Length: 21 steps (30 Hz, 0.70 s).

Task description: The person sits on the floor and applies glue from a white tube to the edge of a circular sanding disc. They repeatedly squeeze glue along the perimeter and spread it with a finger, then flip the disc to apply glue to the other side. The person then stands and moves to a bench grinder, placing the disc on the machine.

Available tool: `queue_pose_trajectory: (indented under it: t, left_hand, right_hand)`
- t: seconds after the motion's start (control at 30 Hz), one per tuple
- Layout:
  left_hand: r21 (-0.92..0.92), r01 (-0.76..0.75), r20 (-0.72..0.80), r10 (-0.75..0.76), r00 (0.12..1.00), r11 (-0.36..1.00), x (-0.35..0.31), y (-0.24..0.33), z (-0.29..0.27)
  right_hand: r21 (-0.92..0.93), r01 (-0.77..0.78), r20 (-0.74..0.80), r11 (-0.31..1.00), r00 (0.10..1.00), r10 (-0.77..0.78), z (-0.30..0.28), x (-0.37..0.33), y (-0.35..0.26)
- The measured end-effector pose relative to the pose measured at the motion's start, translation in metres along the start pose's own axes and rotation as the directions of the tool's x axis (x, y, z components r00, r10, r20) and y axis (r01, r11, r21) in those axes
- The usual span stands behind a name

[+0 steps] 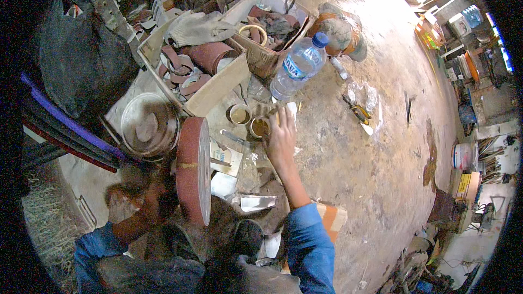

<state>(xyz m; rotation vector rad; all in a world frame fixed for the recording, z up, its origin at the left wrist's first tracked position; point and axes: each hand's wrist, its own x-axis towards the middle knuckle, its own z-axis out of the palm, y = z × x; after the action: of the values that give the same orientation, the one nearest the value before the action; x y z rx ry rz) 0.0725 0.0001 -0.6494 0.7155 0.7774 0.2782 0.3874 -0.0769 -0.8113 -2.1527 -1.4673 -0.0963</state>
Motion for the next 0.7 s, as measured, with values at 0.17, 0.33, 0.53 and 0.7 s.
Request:
queue_pose_trajectory:
  t: [0.17, 0.33, 0.53, 0.7]
  left_hand:
    - [0.031, -0.116, 0.055, 0.114, 0.992, 0.993, 0.002, -0.007, -0.009]
    - [0.053, -0.122, 0.051, 0.119, 0.992, 0.991, 0.001, -0.019, -0.022]
    - [0.136, -0.063, 0.027, 0.06, 0.998, 0.989, 0.015, -0.017, -0.011]
    - [0.297, -0.112, 0.166, 0.064, 0.984, 0.948, 0.034, -0.003, -0.008]
  right_hand:
    - [-0.292, 0.186, 0.294, 0.938, 0.951, -0.097, 0.051, 0.018, 0.015]
    - [-0.216, 0.175, 0.256, 0.961, 0.96, -0.117, 0.075, 0.022, 0.034]
    - [-0.22, 0.233, 0.323, 0.947, 0.934, -0.155, 0.084, 0.021, 0.048]
    - [0.093, 0.128, 0.166, 0.987, 0.976, -0.142, 0.066, 0.018, 0.039]
